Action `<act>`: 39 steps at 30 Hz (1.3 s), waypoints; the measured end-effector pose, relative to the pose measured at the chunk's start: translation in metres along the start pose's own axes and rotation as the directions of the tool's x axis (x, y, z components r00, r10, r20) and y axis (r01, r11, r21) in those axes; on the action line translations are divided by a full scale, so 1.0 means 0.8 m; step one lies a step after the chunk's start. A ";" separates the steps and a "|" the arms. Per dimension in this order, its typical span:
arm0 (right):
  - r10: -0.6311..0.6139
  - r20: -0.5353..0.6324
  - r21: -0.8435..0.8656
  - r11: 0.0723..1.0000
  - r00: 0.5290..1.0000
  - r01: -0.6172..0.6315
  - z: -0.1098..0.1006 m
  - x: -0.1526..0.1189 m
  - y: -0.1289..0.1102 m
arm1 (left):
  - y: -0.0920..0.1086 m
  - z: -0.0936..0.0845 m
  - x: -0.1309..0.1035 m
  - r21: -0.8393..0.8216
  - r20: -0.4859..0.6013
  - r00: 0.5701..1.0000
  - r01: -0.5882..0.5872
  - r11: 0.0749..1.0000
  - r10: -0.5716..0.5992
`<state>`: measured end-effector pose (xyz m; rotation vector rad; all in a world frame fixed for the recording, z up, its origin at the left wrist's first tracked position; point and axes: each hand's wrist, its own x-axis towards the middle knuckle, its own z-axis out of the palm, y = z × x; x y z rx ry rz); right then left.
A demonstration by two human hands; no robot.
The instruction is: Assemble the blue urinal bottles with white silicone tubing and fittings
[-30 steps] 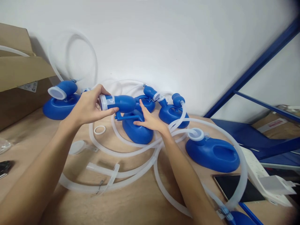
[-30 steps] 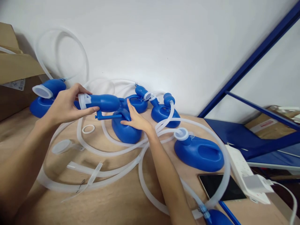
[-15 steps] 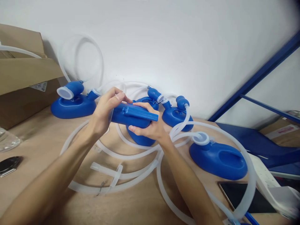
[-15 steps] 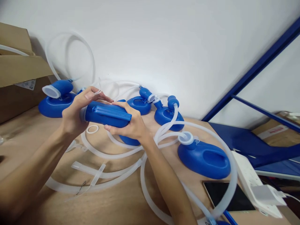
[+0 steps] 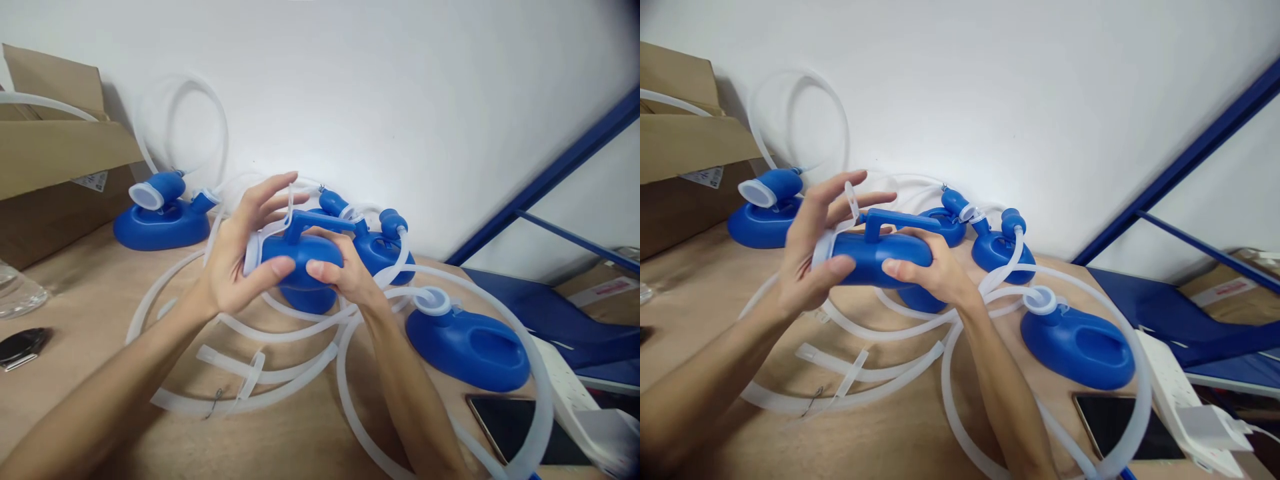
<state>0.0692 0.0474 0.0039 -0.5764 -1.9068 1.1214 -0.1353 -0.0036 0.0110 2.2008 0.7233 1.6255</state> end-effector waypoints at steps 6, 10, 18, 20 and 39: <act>0.054 -0.009 0.035 0.998 0.998 -0.054 -0.003 -0.001 0.007 | -0.025 -0.004 0.006 0.023 -0.040 0.998 -0.038 0.999 0.039; -0.059 -0.078 -0.102 0.994 0.995 0.051 -0.003 0.004 0.013 | -0.018 -0.004 0.007 0.286 -0.154 0.975 -0.109 0.952 0.158; -0.306 -0.096 -0.305 0.915 0.947 0.265 -0.012 -0.003 -0.002 | -0.023 -0.007 0.005 0.392 -0.040 0.926 -0.332 0.858 0.376; -0.300 -0.036 -0.351 0.897 0.953 0.269 -0.012 -0.007 -0.011 | -0.020 -0.006 0.004 0.399 0.007 0.910 -0.383 0.833 0.415; -0.213 -0.112 -0.218 0.958 0.971 0.185 0.009 -0.007 -0.024 | -0.003 0.006 0.004 0.362 -0.050 0.997 0.079 0.929 -0.066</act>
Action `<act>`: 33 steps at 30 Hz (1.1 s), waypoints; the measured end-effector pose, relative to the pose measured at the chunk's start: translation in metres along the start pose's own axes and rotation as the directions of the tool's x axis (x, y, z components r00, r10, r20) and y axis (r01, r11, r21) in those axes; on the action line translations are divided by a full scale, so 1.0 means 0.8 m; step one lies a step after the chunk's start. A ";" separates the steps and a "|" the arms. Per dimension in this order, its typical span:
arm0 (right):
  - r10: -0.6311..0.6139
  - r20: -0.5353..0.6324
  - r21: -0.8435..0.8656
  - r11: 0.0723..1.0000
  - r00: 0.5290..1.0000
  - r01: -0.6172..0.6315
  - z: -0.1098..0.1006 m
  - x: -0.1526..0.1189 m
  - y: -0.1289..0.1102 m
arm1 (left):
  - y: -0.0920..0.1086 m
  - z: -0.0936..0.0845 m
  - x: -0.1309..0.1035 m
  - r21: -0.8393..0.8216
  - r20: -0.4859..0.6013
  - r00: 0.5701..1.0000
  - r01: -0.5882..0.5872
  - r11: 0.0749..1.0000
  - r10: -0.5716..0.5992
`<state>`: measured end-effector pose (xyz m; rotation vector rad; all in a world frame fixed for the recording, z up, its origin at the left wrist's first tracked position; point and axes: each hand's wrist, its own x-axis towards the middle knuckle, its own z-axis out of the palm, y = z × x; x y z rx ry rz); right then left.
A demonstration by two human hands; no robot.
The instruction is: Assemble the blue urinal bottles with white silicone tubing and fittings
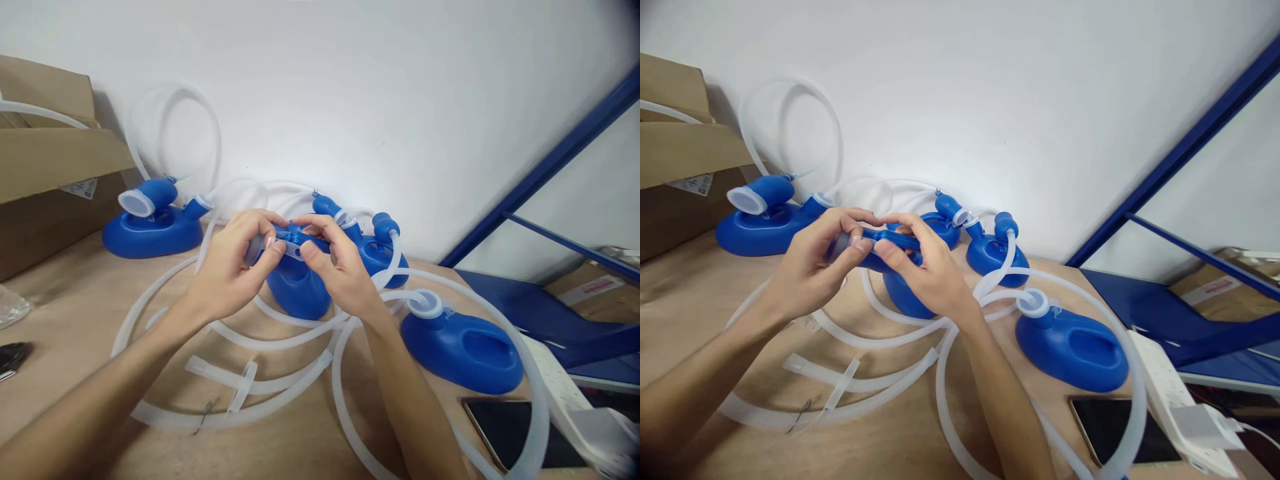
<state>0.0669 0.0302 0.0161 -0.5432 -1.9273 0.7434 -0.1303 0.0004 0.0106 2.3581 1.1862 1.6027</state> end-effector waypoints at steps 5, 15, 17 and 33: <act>-0.003 -0.026 -0.065 0.998 1.000 0.001 -0.003 0.002 0.001 | -0.007 0.006 -0.003 -0.003 -0.001 1.000 -0.022 1.000 0.022; 0.041 0.014 -0.024 0.999 0.999 -0.041 -0.002 0.003 0.001 | -0.015 0.020 -0.010 0.225 -0.119 0.991 -0.034 0.974 0.062; 0.042 0.006 -0.021 0.999 0.999 -0.042 -0.001 0.003 0.002 | -0.015 0.019 -0.010 0.246 -0.102 0.989 -0.076 0.966 0.103; -0.043 -0.046 -0.121 0.992 0.998 0.037 0.006 0.001 0.008 | -0.003 0.026 -0.016 0.347 -0.134 0.984 -0.063 0.936 0.116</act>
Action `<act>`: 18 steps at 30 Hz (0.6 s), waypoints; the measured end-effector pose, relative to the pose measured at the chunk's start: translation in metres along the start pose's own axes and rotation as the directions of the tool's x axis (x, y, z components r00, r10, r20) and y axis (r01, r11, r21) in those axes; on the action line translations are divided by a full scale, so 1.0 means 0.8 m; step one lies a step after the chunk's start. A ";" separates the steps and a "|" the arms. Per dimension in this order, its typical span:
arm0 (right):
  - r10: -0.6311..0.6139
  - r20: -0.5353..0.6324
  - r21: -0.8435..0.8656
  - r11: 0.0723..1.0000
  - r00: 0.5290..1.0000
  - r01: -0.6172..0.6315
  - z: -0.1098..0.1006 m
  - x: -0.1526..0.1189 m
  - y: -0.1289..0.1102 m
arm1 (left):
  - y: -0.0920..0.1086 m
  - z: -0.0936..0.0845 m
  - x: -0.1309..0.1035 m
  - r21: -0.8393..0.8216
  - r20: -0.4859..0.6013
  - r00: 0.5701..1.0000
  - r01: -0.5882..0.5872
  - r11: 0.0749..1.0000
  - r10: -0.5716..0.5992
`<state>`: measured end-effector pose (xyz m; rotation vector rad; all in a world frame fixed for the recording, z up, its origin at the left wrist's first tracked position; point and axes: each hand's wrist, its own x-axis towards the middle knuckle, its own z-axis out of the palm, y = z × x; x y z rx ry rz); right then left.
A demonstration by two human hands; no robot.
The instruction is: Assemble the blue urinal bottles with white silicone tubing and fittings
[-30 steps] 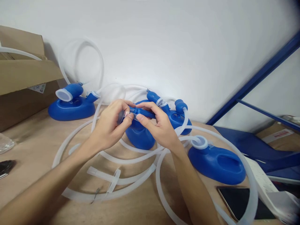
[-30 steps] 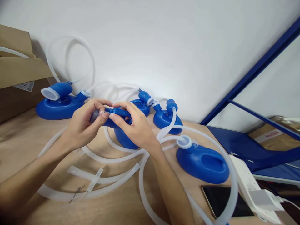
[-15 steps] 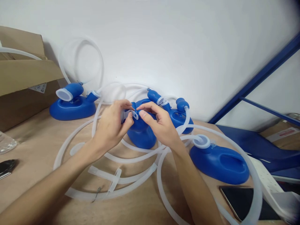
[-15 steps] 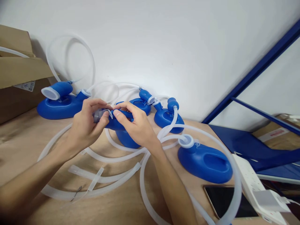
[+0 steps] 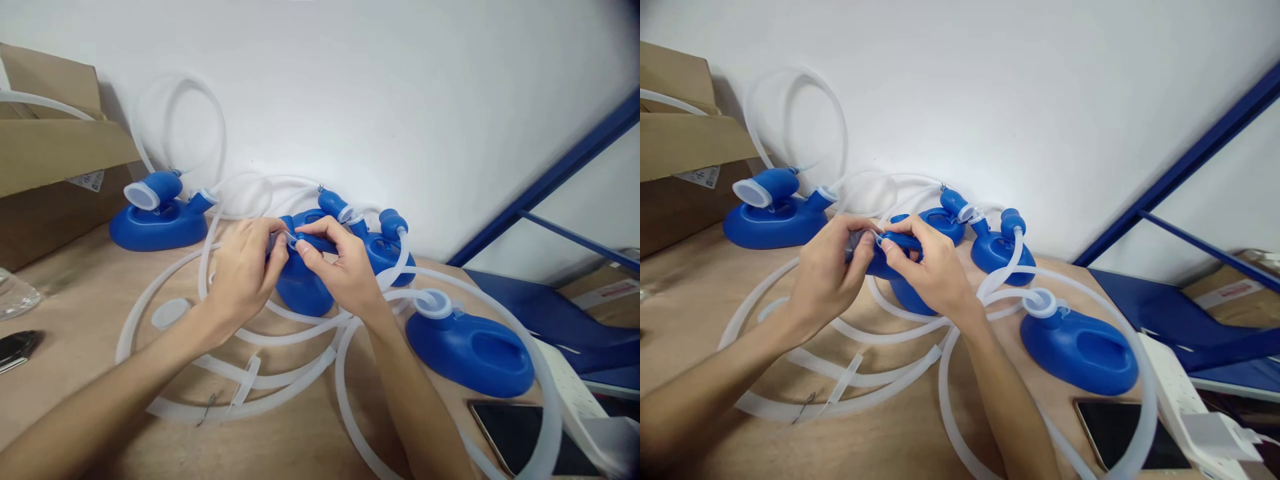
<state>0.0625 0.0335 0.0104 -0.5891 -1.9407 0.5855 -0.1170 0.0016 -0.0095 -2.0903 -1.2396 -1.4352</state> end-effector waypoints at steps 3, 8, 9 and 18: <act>-0.044 -0.044 -0.045 0.998 0.998 0.042 -0.001 0.000 0.002 | 0.001 -0.003 0.003 -0.078 0.047 0.995 -0.079 0.994 0.082; -0.068 -0.017 -0.080 0.995 0.998 0.066 -0.009 0.001 0.001 | 0.000 -0.004 0.007 -0.142 0.070 0.993 -0.081 0.987 0.091; -0.053 -0.012 -0.071 0.996 0.999 0.052 -0.011 0.001 -0.001 | 0.000 -0.004 0.007 -0.157 0.076 0.995 -0.056 0.986 0.068; 0.136 0.066 0.159 0.977 0.989 -0.145 -0.007 0.003 -0.001 | 0.002 -0.010 0.006 -0.193 0.099 0.995 0.041 0.980 -0.023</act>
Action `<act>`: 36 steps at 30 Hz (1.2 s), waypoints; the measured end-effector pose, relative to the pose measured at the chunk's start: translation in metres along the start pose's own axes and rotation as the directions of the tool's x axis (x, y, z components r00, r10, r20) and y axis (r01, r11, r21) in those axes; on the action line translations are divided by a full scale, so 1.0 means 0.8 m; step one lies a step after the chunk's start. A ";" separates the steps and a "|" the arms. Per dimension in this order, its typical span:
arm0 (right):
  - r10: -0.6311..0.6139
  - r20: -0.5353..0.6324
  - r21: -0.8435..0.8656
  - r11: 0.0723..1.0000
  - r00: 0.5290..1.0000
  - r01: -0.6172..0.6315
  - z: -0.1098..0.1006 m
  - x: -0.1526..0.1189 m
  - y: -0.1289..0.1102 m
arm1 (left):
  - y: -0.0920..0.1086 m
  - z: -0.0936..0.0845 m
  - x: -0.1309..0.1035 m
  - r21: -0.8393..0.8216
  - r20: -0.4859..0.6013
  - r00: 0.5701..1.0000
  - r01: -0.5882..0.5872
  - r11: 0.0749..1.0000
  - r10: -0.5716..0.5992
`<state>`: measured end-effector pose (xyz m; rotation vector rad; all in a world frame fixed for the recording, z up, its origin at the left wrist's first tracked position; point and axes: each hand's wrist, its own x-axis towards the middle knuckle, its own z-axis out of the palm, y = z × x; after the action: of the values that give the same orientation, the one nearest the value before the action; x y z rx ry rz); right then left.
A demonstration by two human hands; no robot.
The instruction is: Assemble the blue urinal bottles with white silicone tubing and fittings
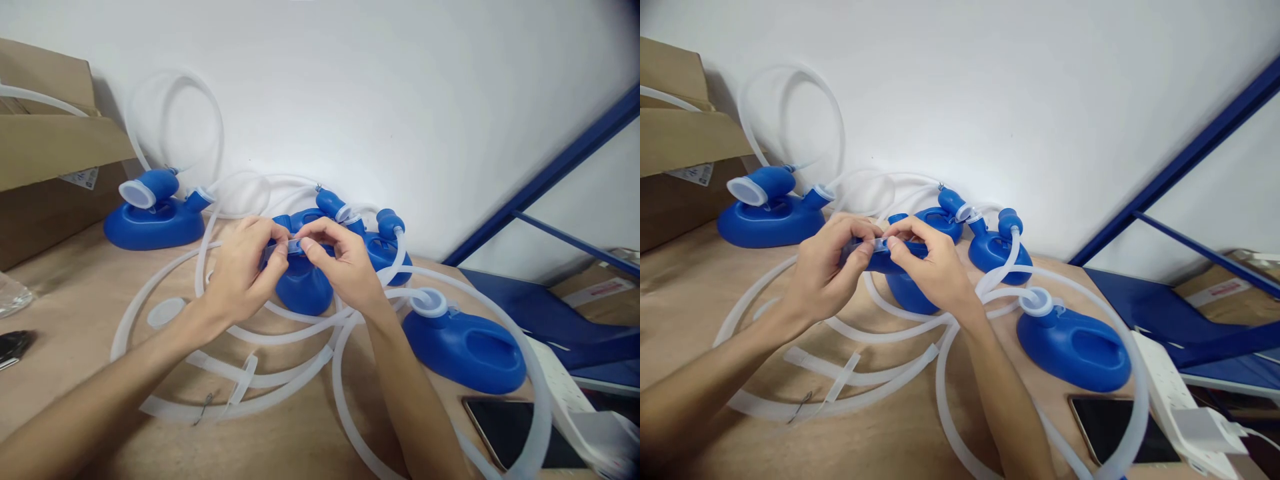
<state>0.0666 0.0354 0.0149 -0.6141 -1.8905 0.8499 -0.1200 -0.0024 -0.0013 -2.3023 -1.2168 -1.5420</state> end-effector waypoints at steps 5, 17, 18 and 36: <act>0.046 0.077 0.126 0.990 0.996 -0.055 -0.004 0.002 0.004 | 0.002 -0.002 0.004 -0.028 -0.007 0.998 -0.060 0.998 0.059; 0.121 0.036 0.126 0.984 0.992 -0.125 -0.005 0.004 0.001 | -0.003 -0.006 0.008 -0.026 0.068 0.991 -0.117 0.993 0.118; 0.116 0.022 0.106 0.987 0.993 -0.118 -0.004 0.003 0.000 | -0.003 -0.006 0.008 -0.010 0.070 0.990 -0.122 0.992 0.123; 0.055 -0.189 0.032 0.998 0.980 -0.050 0.010 -0.005 -0.015 | -0.004 0.009 -0.001 0.004 0.036 0.978 -0.206 0.979 0.206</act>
<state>0.0602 0.0223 0.0190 -0.7064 -1.6947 0.8193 -0.1167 0.0029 -0.0062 -2.3737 -0.9535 -1.4280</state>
